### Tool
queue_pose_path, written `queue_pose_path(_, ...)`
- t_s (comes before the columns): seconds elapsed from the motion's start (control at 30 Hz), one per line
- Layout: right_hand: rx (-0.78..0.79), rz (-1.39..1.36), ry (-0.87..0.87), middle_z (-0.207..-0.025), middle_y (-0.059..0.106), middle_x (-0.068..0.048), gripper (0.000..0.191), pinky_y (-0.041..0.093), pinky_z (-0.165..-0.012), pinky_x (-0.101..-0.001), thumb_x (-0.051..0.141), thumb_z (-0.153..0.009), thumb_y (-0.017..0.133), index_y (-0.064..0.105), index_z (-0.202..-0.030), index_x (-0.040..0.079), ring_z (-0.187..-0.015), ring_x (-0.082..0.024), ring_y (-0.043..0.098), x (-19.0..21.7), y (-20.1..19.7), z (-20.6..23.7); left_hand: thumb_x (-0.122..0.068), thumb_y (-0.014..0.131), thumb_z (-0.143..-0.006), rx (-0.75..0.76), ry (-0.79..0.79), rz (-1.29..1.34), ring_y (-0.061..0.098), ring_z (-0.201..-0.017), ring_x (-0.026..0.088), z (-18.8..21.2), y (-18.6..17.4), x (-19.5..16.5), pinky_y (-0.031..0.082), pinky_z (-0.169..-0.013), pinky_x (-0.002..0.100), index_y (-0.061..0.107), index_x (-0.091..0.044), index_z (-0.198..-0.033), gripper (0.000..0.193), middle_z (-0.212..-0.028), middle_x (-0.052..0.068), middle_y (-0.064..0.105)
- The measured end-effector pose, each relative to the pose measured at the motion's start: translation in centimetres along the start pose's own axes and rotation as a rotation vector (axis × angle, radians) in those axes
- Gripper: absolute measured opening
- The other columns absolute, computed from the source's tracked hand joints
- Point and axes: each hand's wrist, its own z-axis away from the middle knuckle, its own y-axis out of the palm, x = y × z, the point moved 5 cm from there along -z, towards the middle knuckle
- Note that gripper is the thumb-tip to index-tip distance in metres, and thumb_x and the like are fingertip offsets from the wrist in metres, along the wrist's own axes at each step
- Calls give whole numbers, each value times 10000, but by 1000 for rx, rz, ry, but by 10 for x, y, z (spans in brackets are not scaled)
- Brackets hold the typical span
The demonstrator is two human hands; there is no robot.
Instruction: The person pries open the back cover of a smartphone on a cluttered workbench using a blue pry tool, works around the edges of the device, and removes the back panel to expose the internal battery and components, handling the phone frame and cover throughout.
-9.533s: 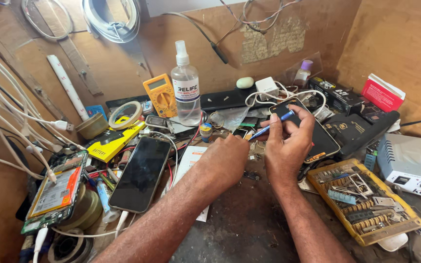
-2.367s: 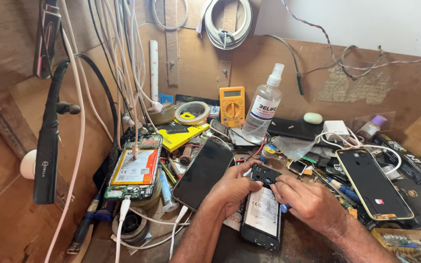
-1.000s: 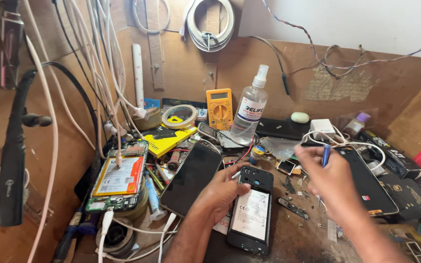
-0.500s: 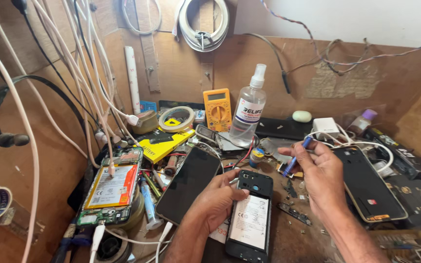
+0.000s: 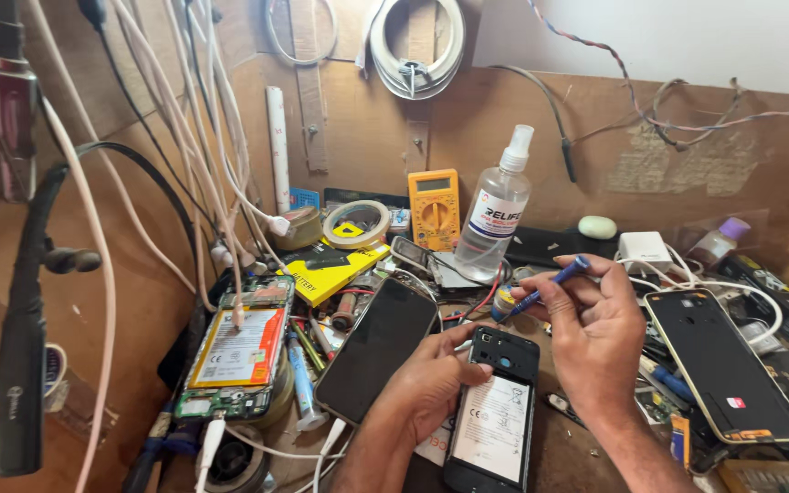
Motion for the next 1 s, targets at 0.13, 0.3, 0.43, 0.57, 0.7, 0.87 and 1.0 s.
queue_pose_path(0.13, -1, -3, -48, -1036, 699, -161, 415, 633, -819, -316, -29, -999, 590, 402, -1369, -14, -927, -187, 725, 2, 3, 7, 146, 578, -846, -84, -34, -34, 714, -912, 194, 0, -2, 1, 609, -822, 341, 579, -65, -1419, 610, -1070, 96, 721)
queue_pose_path(0.3, -16, 23, -29, -1029, 696, -163, 451, 638, -803, -319, -15, -1009, 579, 387, -1416, 8, -918, -189, 728, 1, -10, 11, 166, 539, -813, -16, -12, 1, 733, -915, 220, 2, 4, -3, 618, -821, 340, 592, 7, -1400, 611, -1067, 131, 724)
queue_pose_path(0.43, -46, 54, -19, -1030, 704, -163, 438, 632, -792, -309, -12, -1016, 575, 382, -1409, 5, -919, -183, 727, -2, -16, 11, 172, 539, -815, 1, -16, 23, 730, -915, 224, 4, 5, -6, 619, -828, 340, 591, 8, -1410, 619, -1064, 143, 715)
queue_pose_path(0.57, -60, 65, -29, -1031, 702, -164, 436, 627, -789, -304, -13, -1016, 581, 383, -1405, 2, -916, -180, 722, -3, -18, 12, 174, 532, -815, 9, -18, 35, 738, -925, 232, 4, 6, -6, 623, -840, 347, 579, 10, -1404, 613, -1071, 147, 722)
queue_pose_path(0.7, -50, 36, -51, -1032, 706, -164, 432, 625, -795, -305, -10, -1023, 575, 379, -1408, 0, -920, -180, 728, -3, -16, 13, 170, 533, -823, 13, -25, 39, 739, -911, 231, 3, 6, -5, 625, -829, 350, 579, 2, -1406, 608, -1063, 147, 722)
queue_pose_path(0.87, -15, 44, -101, -1029, 701, -162, 418, 626, -817, -307, -16, -1027, 580, 398, -1404, -12, -924, -180, 729, -3, -7, 15, 159, 537, -829, 6, -17, 21, 742, -902, 219, 3, 6, -5, 629, -819, 343, 585, 10, -1406, 598, -1057, 140, 724)
queue_pose_path(1.0, 3, 81, -134, -1026, 705, -155, 409, 627, -820, -303, -21, -1027, 578, 409, -1399, -15, -930, -175, 732, -2, -3, 15, 153, 547, -836, -13, -22, -6, 739, -908, 214, 2, 4, -4, 627, -816, 336, 585, 6, -1410, 593, -1058, 139, 726)
